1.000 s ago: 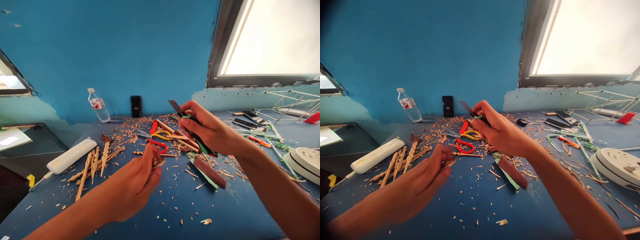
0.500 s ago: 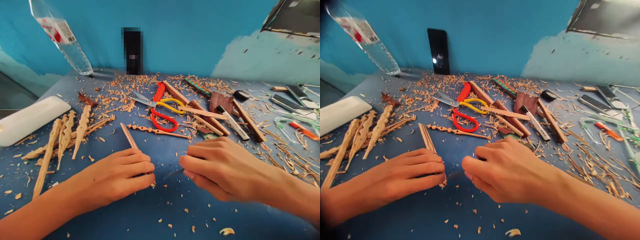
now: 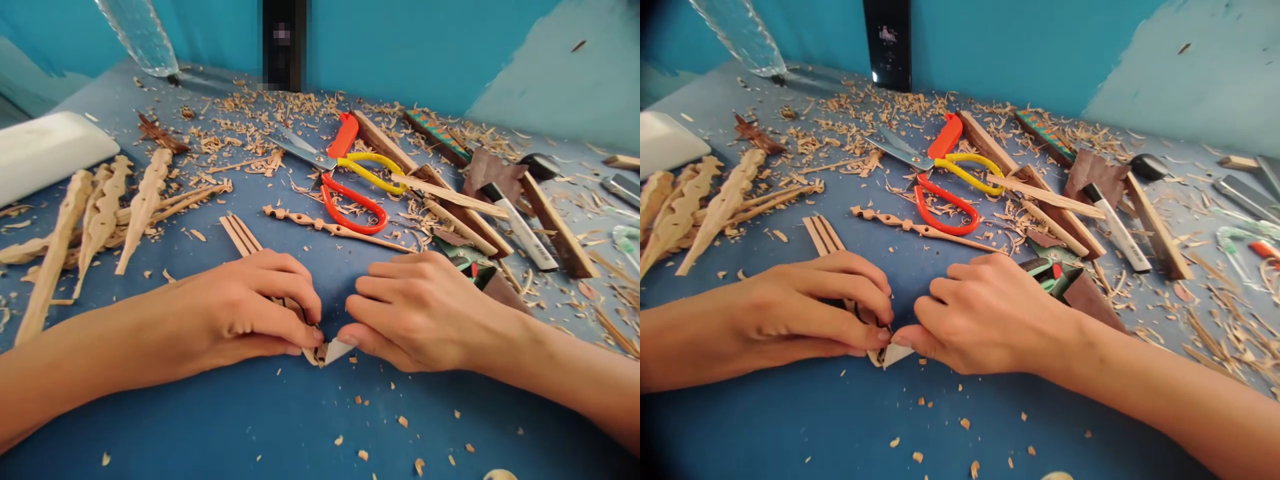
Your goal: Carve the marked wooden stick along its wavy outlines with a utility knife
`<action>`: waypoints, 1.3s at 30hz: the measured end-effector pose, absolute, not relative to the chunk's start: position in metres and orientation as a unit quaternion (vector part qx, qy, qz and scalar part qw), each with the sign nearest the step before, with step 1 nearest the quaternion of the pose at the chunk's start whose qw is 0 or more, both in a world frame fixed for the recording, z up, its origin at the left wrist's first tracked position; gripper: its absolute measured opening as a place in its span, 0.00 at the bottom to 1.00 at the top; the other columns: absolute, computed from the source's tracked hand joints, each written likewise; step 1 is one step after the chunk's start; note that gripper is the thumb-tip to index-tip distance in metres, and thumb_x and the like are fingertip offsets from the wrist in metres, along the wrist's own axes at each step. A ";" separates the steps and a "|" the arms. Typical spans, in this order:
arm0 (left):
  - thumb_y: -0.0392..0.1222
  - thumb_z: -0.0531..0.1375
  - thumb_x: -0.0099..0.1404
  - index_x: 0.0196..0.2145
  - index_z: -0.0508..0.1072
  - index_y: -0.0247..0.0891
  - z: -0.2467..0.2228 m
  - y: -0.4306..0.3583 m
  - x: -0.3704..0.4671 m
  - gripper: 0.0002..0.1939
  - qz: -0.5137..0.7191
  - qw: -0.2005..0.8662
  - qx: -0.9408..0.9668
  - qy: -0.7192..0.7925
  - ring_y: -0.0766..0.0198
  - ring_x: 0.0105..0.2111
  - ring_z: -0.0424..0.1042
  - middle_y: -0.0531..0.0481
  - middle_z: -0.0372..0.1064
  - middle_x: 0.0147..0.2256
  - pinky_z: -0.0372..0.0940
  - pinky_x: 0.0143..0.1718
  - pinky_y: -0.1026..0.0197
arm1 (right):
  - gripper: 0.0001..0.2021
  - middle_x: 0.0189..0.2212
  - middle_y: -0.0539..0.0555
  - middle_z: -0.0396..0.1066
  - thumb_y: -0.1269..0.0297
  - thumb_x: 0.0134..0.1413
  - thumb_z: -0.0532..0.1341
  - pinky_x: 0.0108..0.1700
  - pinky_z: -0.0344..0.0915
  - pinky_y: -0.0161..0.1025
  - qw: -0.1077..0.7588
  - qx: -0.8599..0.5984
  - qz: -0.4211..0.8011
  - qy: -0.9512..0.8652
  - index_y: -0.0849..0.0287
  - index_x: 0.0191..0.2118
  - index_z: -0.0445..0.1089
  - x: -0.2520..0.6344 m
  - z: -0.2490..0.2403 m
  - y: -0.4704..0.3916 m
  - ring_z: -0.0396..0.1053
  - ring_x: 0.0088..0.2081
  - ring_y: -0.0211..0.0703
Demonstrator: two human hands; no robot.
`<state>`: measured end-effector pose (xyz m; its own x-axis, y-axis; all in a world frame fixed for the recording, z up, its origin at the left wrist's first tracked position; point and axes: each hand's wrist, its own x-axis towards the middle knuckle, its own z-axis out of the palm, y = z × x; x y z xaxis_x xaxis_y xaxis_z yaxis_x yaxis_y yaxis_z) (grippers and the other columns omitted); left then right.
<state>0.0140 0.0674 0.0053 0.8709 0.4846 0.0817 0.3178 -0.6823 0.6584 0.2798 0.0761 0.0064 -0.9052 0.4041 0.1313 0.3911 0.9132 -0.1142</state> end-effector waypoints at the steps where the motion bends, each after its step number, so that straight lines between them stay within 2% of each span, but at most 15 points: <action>1: 0.33 0.61 0.71 0.46 0.80 0.47 0.005 0.068 0.014 0.12 0.128 0.344 0.903 0.223 0.61 0.54 0.69 0.51 0.77 0.47 0.64 0.56 0.66 | 0.25 0.20 0.50 0.64 0.55 0.75 0.48 0.28 0.41 0.45 0.079 -0.204 0.045 -0.975 0.58 0.25 0.67 0.280 0.005 0.076 0.56 0.23 0.40; 6: 0.34 0.63 0.70 0.41 0.81 0.48 0.003 0.070 0.015 0.09 0.150 0.355 0.893 0.231 0.62 0.54 0.70 0.55 0.80 0.44 0.64 0.56 0.65 | 0.26 0.18 0.49 0.62 0.55 0.75 0.48 0.28 0.41 0.44 0.088 -0.204 0.037 -0.974 0.57 0.23 0.66 0.272 0.008 0.075 0.54 0.21 0.40; 13: 0.37 0.64 0.70 0.38 0.79 0.44 -0.003 0.073 0.017 0.04 0.209 0.318 0.901 0.209 0.64 0.50 0.74 0.57 0.81 0.38 0.57 0.59 0.62 | 0.27 0.19 0.50 0.65 0.55 0.75 0.47 0.28 0.38 0.43 0.055 -0.210 0.038 -0.975 0.57 0.24 0.68 0.258 0.009 0.076 0.56 0.21 0.40; 19: 0.38 0.63 0.71 0.40 0.78 0.41 -0.006 0.075 0.017 0.03 0.223 0.313 0.902 0.197 0.65 0.46 0.77 0.55 0.81 0.40 0.62 0.56 0.64 | 0.29 0.19 0.51 0.65 0.55 0.76 0.45 0.28 0.37 0.43 0.068 -0.219 0.024 -0.973 0.57 0.24 0.69 0.258 0.005 0.074 0.55 0.19 0.41; 24: 0.39 0.58 0.75 0.42 0.77 0.41 -0.005 0.076 0.017 0.06 0.214 0.269 0.921 0.182 0.67 0.45 0.75 0.55 0.80 0.42 0.64 0.54 0.64 | 0.27 0.18 0.50 0.64 0.56 0.75 0.47 0.27 0.40 0.43 0.082 -0.210 0.036 -0.974 0.56 0.23 0.68 0.260 0.004 0.076 0.56 0.20 0.42; 30: 0.39 0.58 0.75 0.42 0.75 0.42 -0.003 0.076 0.018 0.05 0.168 0.231 0.940 0.188 0.62 0.45 0.73 0.53 0.77 0.42 0.64 0.52 0.60 | 0.26 0.18 0.49 0.62 0.58 0.75 0.47 0.27 0.42 0.43 0.068 -0.206 0.056 -0.975 0.57 0.23 0.65 0.267 0.004 0.080 0.56 0.20 0.41; 35: 0.41 0.54 0.77 0.40 0.73 0.43 -0.002 0.074 0.020 0.09 0.145 0.208 0.946 0.203 0.61 0.43 0.69 0.53 0.74 0.41 0.63 0.49 0.60 | 0.26 0.19 0.49 0.61 0.58 0.76 0.46 0.27 0.43 0.43 0.087 -0.199 0.065 -0.974 0.57 0.23 0.65 0.271 0.001 0.081 0.56 0.21 0.40; 39: 0.39 0.52 0.77 0.40 0.71 0.41 -0.001 0.073 0.022 0.09 0.130 0.188 0.953 0.198 0.59 0.46 0.68 0.50 0.71 0.41 0.61 0.49 0.56 | 0.26 0.19 0.49 0.60 0.57 0.75 0.47 0.27 0.45 0.43 0.107 -0.204 0.059 -0.971 0.57 0.23 0.65 0.272 0.000 0.080 0.56 0.21 0.40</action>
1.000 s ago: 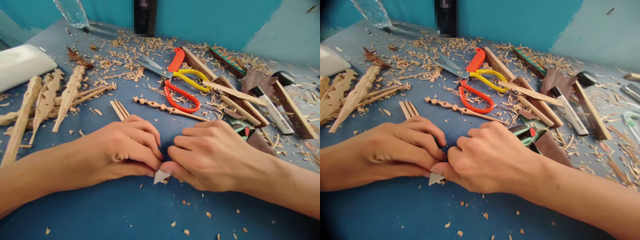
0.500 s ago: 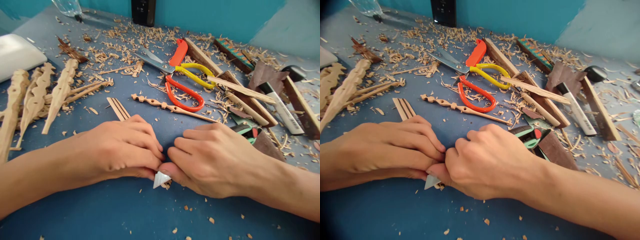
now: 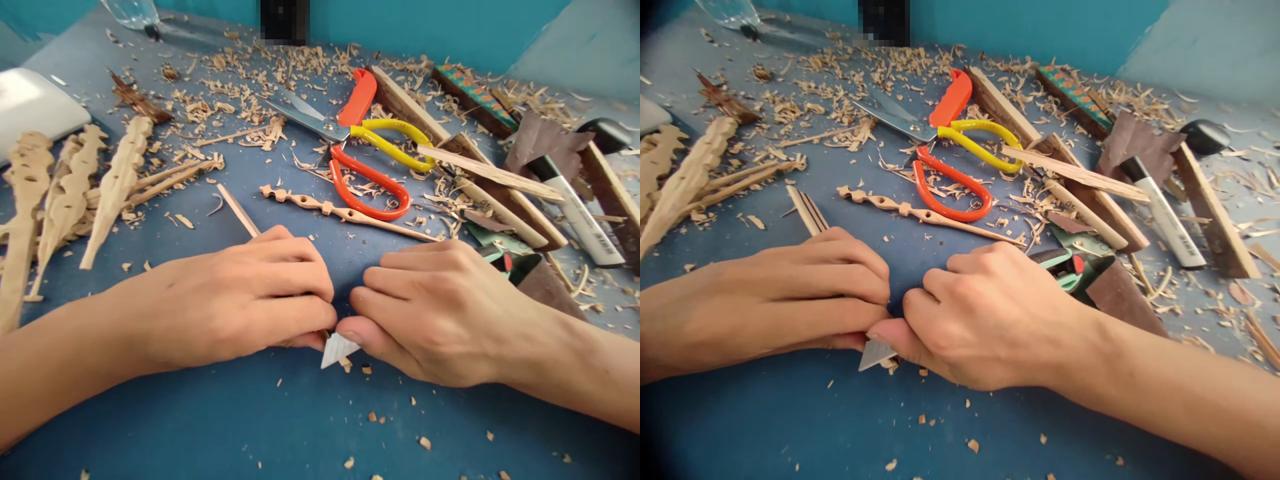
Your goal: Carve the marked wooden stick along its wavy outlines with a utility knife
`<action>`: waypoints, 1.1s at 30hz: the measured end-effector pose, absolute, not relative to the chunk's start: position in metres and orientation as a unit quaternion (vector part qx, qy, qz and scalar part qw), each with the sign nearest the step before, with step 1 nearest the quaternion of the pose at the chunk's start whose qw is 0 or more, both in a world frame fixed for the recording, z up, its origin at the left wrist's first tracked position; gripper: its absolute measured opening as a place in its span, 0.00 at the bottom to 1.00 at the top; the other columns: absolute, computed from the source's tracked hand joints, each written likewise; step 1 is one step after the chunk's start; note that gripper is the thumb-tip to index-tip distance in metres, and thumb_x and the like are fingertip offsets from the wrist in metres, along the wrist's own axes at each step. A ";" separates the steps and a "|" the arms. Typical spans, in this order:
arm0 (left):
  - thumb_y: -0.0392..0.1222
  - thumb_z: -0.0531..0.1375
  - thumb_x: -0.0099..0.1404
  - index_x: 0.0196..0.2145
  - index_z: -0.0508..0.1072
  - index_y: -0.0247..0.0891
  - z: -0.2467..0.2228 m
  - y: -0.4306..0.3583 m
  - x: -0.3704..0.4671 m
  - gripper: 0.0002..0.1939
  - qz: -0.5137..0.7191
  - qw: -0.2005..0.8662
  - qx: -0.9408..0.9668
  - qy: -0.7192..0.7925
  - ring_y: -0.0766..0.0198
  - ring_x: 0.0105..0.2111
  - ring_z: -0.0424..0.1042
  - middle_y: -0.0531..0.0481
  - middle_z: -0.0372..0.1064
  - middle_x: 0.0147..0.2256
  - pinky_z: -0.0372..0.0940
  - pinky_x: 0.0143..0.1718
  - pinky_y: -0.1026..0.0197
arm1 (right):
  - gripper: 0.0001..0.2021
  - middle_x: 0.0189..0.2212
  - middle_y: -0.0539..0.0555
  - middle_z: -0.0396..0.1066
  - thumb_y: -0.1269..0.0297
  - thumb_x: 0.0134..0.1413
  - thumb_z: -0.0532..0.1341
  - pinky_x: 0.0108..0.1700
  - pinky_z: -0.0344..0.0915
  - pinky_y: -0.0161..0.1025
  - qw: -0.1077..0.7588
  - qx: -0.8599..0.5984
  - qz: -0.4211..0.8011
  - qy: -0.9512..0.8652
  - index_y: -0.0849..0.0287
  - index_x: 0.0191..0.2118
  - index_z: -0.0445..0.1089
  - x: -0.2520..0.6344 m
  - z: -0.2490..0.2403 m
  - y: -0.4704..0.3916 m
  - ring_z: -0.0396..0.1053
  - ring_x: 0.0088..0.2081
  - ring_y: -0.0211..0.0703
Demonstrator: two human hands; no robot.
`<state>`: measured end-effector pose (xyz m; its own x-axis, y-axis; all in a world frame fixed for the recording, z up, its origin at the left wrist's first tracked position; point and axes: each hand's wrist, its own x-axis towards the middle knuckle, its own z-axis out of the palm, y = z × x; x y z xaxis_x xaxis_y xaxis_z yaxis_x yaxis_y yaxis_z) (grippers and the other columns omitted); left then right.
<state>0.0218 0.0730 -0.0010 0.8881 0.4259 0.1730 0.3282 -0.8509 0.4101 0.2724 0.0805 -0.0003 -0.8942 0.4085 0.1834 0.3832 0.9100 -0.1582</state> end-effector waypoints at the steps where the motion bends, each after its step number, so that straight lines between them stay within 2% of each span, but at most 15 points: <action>1: 0.38 0.52 0.77 0.40 0.71 0.40 -0.001 0.073 0.022 0.09 0.130 0.181 0.955 0.196 0.59 0.46 0.68 0.49 0.71 0.41 0.61 0.48 0.56 | 0.26 0.19 0.49 0.60 0.57 0.75 0.48 0.27 0.45 0.43 0.111 -0.207 0.057 -0.970 0.57 0.23 0.65 0.272 0.000 0.080 0.55 0.21 0.41; 6: 0.35 0.51 0.77 0.40 0.71 0.40 0.000 0.075 0.023 0.11 0.136 0.188 0.953 0.194 0.61 0.46 0.68 0.49 0.70 0.42 0.60 0.49 0.56 | 0.26 0.19 0.50 0.60 0.56 0.76 0.47 0.27 0.45 0.43 0.120 -0.217 0.047 -0.968 0.57 0.24 0.65 0.272 -0.001 0.080 0.55 0.21 0.41; 14: 0.36 0.55 0.76 0.39 0.73 0.40 -0.004 0.079 0.023 0.08 0.171 0.240 0.936 0.195 0.62 0.44 0.71 0.51 0.74 0.40 0.62 0.49 0.55 | 0.27 0.18 0.49 0.61 0.57 0.76 0.47 0.26 0.42 0.43 0.117 -0.212 0.037 -0.970 0.57 0.23 0.65 0.268 -0.001 0.080 0.53 0.20 0.40; 24: 0.37 0.58 0.75 0.40 0.75 0.45 -0.003 0.080 0.025 0.07 0.185 0.259 0.925 0.206 0.60 0.43 0.75 0.52 0.79 0.38 0.64 0.47 0.55 | 0.27 0.18 0.50 0.66 0.57 0.75 0.48 0.28 0.40 0.43 0.050 -0.182 0.086 -0.978 0.58 0.23 0.67 0.268 0.006 0.086 0.57 0.21 0.39; 29: 0.34 0.59 0.73 0.41 0.75 0.45 -0.002 0.079 0.026 0.07 0.187 0.261 0.924 0.210 0.61 0.44 0.75 0.52 0.79 0.38 0.63 0.49 0.54 | 0.25 0.19 0.49 0.66 0.58 0.74 0.49 0.28 0.42 0.44 0.076 -0.179 0.090 -0.977 0.57 0.24 0.67 0.274 0.002 0.079 0.58 0.22 0.41; 33: 0.35 0.58 0.74 0.41 0.73 0.44 -0.002 0.080 0.025 0.06 0.176 0.252 0.930 0.202 0.61 0.43 0.73 0.52 0.78 0.39 0.62 0.49 0.54 | 0.25 0.18 0.48 0.62 0.56 0.74 0.49 0.27 0.42 0.43 0.125 -0.209 0.060 -0.968 0.56 0.23 0.66 0.274 0.000 0.079 0.55 0.21 0.41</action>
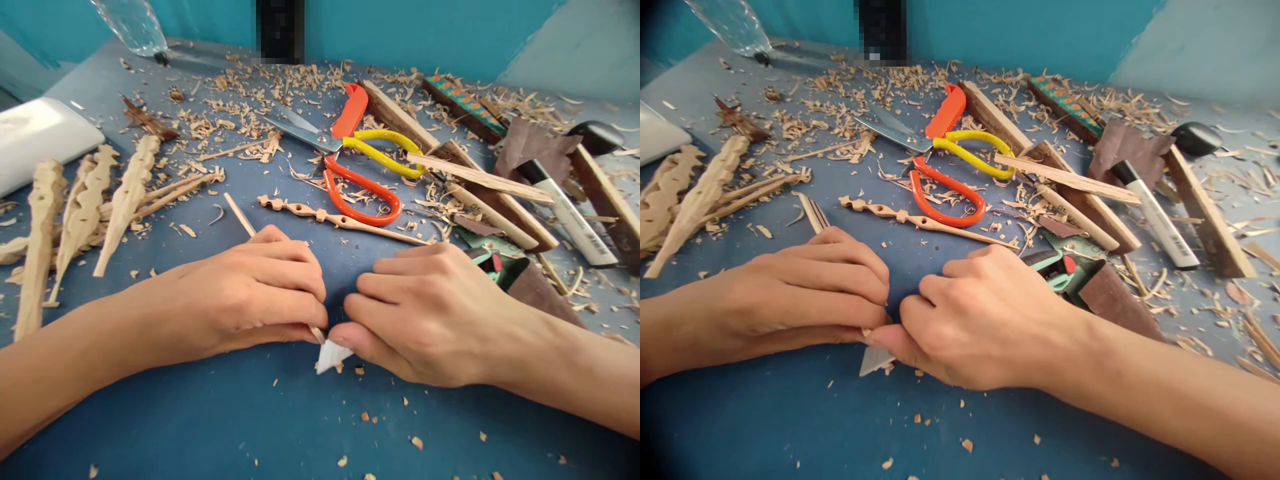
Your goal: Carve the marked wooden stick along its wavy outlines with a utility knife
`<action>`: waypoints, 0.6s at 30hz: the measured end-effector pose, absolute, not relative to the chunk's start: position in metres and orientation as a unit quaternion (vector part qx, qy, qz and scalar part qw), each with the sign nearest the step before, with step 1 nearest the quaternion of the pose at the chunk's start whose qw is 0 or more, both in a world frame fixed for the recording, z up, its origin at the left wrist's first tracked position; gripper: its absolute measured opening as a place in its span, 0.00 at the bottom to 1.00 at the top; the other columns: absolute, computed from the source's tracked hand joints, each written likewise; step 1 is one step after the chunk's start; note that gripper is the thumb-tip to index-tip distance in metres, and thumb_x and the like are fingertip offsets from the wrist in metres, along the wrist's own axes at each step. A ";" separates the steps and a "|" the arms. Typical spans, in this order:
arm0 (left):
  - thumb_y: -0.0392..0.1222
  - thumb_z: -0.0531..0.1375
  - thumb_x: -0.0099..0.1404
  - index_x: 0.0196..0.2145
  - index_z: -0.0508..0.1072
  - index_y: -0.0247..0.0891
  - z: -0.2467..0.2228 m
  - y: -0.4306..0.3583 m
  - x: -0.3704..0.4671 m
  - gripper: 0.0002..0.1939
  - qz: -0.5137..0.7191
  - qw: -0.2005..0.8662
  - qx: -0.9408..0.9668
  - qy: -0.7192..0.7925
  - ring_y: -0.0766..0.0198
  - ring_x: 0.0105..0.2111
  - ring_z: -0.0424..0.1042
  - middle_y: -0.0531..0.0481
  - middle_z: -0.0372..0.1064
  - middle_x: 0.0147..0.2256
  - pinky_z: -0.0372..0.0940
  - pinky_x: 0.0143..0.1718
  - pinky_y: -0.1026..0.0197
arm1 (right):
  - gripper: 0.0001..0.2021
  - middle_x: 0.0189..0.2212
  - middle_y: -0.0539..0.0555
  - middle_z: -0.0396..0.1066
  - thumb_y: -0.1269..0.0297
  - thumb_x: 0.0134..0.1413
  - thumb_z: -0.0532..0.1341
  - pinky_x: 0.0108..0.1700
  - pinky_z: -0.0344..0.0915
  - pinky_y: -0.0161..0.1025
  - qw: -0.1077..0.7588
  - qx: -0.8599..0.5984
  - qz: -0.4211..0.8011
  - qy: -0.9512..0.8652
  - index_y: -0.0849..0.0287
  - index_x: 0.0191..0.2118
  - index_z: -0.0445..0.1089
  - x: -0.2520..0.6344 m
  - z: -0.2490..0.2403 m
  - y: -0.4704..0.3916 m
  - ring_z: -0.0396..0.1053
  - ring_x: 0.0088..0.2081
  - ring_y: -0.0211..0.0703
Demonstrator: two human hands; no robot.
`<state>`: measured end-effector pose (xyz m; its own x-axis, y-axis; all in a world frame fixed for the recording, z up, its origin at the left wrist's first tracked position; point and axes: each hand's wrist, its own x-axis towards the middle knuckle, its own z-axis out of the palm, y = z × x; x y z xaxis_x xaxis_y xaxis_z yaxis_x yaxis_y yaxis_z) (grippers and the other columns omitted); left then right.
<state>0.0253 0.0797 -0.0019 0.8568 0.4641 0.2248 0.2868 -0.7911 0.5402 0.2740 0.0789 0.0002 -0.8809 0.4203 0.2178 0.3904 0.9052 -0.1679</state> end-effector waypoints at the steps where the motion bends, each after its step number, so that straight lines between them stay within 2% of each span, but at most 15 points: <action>1: 0.34 0.58 0.74 0.41 0.73 0.44 -0.002 0.080 0.025 0.05 0.174 0.248 0.932 0.200 0.62 0.43 0.73 0.52 0.77 0.39 0.62 0.49 0.54 | 0.26 0.17 0.48 0.61 0.56 0.75 0.49 0.27 0.42 0.43 0.141 -0.213 0.037 -0.966 0.56 0.23 0.65 0.273 0.000 0.079 0.54 0.20 0.41; 7: 0.36 0.57 0.74 0.39 0.73 0.45 -0.002 0.081 0.025 0.07 0.168 0.259 0.928 0.208 0.61 0.42 0.74 0.53 0.78 0.39 0.62 0.49 0.54 | 0.26 0.16 0.48 0.58 0.55 0.75 0.50 0.26 0.43 0.42 0.169 -0.203 -0.026 -0.964 0.56 0.22 0.62 0.270 -0.001 0.076 0.51 0.19 0.40; 18: 0.36 0.59 0.74 0.39 0.75 0.45 -0.001 0.078 0.026 0.06 0.174 0.247 0.930 0.211 0.60 0.45 0.76 0.51 0.80 0.40 0.63 0.51 0.55 | 0.26 0.19 0.49 0.65 0.56 0.76 0.47 0.28 0.41 0.43 0.080 -0.190 0.069 -0.976 0.58 0.24 0.66 0.270 0.002 0.086 0.57 0.21 0.39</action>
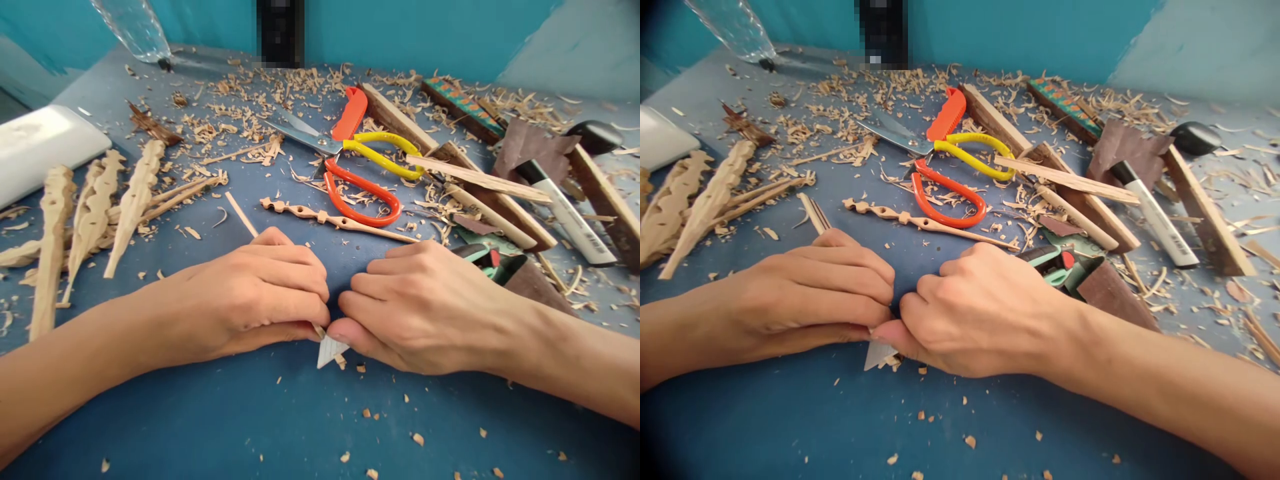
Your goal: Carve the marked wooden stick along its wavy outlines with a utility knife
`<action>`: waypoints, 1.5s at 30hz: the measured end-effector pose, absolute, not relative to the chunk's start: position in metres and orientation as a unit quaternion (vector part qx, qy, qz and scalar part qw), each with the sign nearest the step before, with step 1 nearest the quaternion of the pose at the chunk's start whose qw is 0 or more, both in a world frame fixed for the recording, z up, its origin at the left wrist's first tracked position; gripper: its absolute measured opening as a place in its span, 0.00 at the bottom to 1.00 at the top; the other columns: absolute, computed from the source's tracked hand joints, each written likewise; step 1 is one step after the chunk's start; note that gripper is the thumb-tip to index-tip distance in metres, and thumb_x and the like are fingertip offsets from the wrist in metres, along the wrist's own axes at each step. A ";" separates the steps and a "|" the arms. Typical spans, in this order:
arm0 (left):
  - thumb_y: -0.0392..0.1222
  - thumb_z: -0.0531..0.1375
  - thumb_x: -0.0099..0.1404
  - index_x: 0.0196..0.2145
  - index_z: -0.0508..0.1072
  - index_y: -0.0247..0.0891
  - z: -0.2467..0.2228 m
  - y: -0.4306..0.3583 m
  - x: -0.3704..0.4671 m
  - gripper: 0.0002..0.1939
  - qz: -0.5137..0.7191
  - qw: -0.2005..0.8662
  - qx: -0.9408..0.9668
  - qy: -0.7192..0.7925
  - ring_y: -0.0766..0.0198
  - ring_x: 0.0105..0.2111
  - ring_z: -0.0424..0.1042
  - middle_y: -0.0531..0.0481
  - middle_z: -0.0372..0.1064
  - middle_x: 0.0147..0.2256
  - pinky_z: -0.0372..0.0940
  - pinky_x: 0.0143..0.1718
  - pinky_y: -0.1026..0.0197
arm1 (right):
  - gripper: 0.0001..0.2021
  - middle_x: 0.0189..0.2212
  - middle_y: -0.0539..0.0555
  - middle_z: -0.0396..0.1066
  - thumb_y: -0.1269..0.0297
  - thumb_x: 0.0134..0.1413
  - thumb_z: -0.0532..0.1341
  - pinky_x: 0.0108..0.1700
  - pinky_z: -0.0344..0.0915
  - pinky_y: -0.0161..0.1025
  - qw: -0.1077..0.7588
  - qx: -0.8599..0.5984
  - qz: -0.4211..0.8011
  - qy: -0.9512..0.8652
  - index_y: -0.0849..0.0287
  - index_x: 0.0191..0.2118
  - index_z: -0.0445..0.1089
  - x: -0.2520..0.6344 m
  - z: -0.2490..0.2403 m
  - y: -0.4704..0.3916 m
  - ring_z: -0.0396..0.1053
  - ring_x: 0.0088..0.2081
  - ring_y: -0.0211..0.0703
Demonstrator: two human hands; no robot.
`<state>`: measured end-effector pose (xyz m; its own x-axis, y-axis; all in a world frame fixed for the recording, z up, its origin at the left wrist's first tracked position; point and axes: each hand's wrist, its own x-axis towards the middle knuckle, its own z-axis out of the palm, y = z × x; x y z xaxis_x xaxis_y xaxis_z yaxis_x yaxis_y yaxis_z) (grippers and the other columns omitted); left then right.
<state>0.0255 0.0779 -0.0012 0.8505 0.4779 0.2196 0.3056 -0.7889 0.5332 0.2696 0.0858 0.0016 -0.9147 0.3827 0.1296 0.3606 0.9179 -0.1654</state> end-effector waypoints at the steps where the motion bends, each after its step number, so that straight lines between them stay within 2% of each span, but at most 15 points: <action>1: 0.36 0.59 0.74 0.40 0.75 0.44 -0.001 0.078 0.025 0.06 0.176 0.248 0.929 0.209 0.61 0.45 0.76 0.51 0.80 0.40 0.63 0.52 0.56 | 0.26 0.19 0.49 0.66 0.56 0.76 0.47 0.28 0.41 0.43 0.076 -0.187 0.070 -0.977 0.58 0.24 0.66 0.270 0.002 0.086 0.57 0.21 0.39; 8: 0.36 0.59 0.74 0.42 0.74 0.42 -0.002 0.079 0.024 0.04 0.168 0.232 0.938 0.194 0.62 0.47 0.75 0.50 0.78 0.41 0.63 0.50 0.57 | 0.26 0.21 0.49 0.67 0.55 0.75 0.49 0.28 0.42 0.43 0.087 -0.157 0.063 -0.982 0.58 0.24 0.67 0.274 -0.002 0.084 0.57 0.23 0.39; 12: 0.35 0.54 0.76 0.43 0.74 0.45 0.002 0.065 0.024 0.10 0.210 0.125 0.950 0.192 0.61 0.45 0.78 0.51 0.80 0.40 0.67 0.51 0.54 | 0.26 0.19 0.49 0.62 0.54 0.74 0.49 0.27 0.42 0.42 0.122 -0.192 0.049 -0.972 0.58 0.24 0.65 0.276 0.003 0.084 0.54 0.22 0.38; 15: 0.31 0.52 0.74 0.45 0.76 0.42 0.009 0.050 0.021 0.14 0.231 0.034 0.943 0.237 0.58 0.51 0.77 0.52 0.82 0.45 0.67 0.54 0.51 | 0.25 0.20 0.49 0.59 0.53 0.73 0.46 0.26 0.44 0.41 0.203 -0.228 0.032 -0.952 0.57 0.25 0.64 0.280 0.021 0.080 0.49 0.20 0.37; 17: 0.31 0.54 0.73 0.46 0.76 0.38 0.015 0.043 0.018 0.12 0.242 -0.037 0.942 0.228 0.54 0.51 0.77 0.49 0.81 0.49 0.69 0.50 0.50 | 0.27 0.21 0.50 0.58 0.51 0.74 0.42 0.25 0.45 0.41 0.263 -0.258 0.011 -0.930 0.56 0.25 0.63 0.284 0.037 0.075 0.47 0.20 0.38; 19: 0.33 0.60 0.69 0.47 0.76 0.34 0.022 0.038 0.017 0.10 0.258 -0.120 0.940 0.190 0.50 0.44 0.79 0.41 0.79 0.50 0.71 0.40 0.50 | 0.28 0.19 0.49 0.58 0.51 0.75 0.40 0.24 0.46 0.42 0.291 -0.284 -0.004 -0.914 0.56 0.26 0.63 0.290 0.054 0.070 0.50 0.20 0.37; 21: 0.31 0.64 0.65 0.49 0.75 0.32 0.030 0.035 0.020 0.14 0.268 -0.169 0.930 0.184 0.52 0.36 0.77 0.35 0.78 0.46 0.70 0.33 0.50 | 0.28 0.17 0.47 0.57 0.50 0.76 0.43 0.23 0.48 0.40 0.294 -0.328 0.023 -0.897 0.57 0.26 0.64 0.297 0.070 0.067 0.52 0.18 0.34; 23: 0.30 0.62 0.66 0.54 0.72 0.32 0.041 0.031 0.026 0.18 0.275 -0.154 0.918 0.241 0.54 0.32 0.74 0.37 0.77 0.40 0.69 0.32 0.51 | 0.28 0.16 0.47 0.61 0.48 0.75 0.46 0.21 0.51 0.37 0.311 -0.385 0.101 -0.863 0.57 0.25 0.66 0.303 0.085 0.067 0.55 0.17 0.31; 25: 0.37 0.57 0.72 0.57 0.69 0.30 0.057 0.025 0.035 0.17 0.276 -0.104 0.901 0.319 0.54 0.33 0.73 0.41 0.73 0.37 0.70 0.34 0.51 | 0.29 0.16 0.48 0.65 0.44 0.73 0.49 0.20 0.55 0.34 0.368 -0.421 0.184 -0.808 0.58 0.24 0.66 0.309 0.101 0.069 0.60 0.16 0.31; 28: 0.45 0.48 0.77 0.58 0.66 0.35 0.091 0.014 0.050 0.18 0.284 -0.008 0.877 0.388 0.56 0.38 0.72 0.45 0.69 0.40 0.69 0.38 0.54 | 0.26 0.14 0.48 0.66 0.43 0.71 0.52 0.17 0.57 0.34 0.484 -0.388 0.267 -0.738 0.57 0.27 0.64 0.314 0.127 0.067 0.64 0.14 0.34; 31: 0.41 0.50 0.77 0.50 0.67 0.41 0.127 0.007 0.066 0.09 0.334 0.037 0.863 0.376 0.65 0.34 0.70 0.52 0.68 0.37 0.67 0.35 0.62 | 0.21 0.16 0.46 0.66 0.45 0.71 0.53 0.16 0.57 0.34 0.560 -0.300 0.290 -0.715 0.55 0.31 0.63 0.315 0.152 0.056 0.64 0.13 0.36; 34: 0.42 0.52 0.77 0.40 0.64 0.42 0.157 0.002 0.083 0.05 0.402 0.102 0.846 0.335 0.69 0.24 0.65 0.57 0.64 0.28 0.63 0.25 0.66 | 0.19 0.20 0.44 0.65 0.45 0.71 0.55 0.16 0.56 0.34 0.601 -0.234 0.275 -0.713 0.55 0.34 0.62 0.314 0.171 0.039 0.61 0.14 0.33; 38: 0.49 0.51 0.78 0.38 0.62 0.45 0.179 -0.008 0.102 0.10 0.450 0.244 0.787 0.344 0.70 0.22 0.58 0.59 0.58 0.25 0.59 0.20 0.69 | 0.18 0.28 0.48 0.63 0.48 0.72 0.53 0.22 0.58 0.36 0.557 -0.222 0.255 -0.758 0.57 0.39 0.68 0.318 0.185 0.019 0.64 0.23 0.34; 42: 0.55 0.53 0.76 0.42 0.63 0.48 0.188 -0.023 0.116 0.10 0.436 0.338 0.755 0.355 0.70 0.24 0.56 0.59 0.57 0.28 0.58 0.23 0.70 | 0.09 0.37 0.52 0.64 0.60 0.72 0.57 0.36 0.65 0.37 0.508 -0.193 0.144 -0.827 0.58 0.40 0.68 0.320 0.185 0.010 0.64 0.36 0.37; 45: 0.53 0.60 0.70 0.44 0.64 0.49 0.189 -0.031 0.123 0.11 0.467 0.326 0.730 0.379 0.70 0.23 0.55 0.61 0.55 0.26 0.55 0.23 0.69 | 0.04 0.35 0.49 0.64 0.66 0.71 0.56 0.35 0.61 0.36 0.515 -0.196 0.068 -0.832 0.57 0.41 0.66 0.312 0.179 0.010 0.61 0.33 0.34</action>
<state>0.1233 -0.0305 0.1888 0.2777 0.8569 0.4342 0.2479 -0.5006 0.8294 0.3123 0.0096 0.1787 -0.3933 0.3958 0.8299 0.2568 0.9139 -0.3142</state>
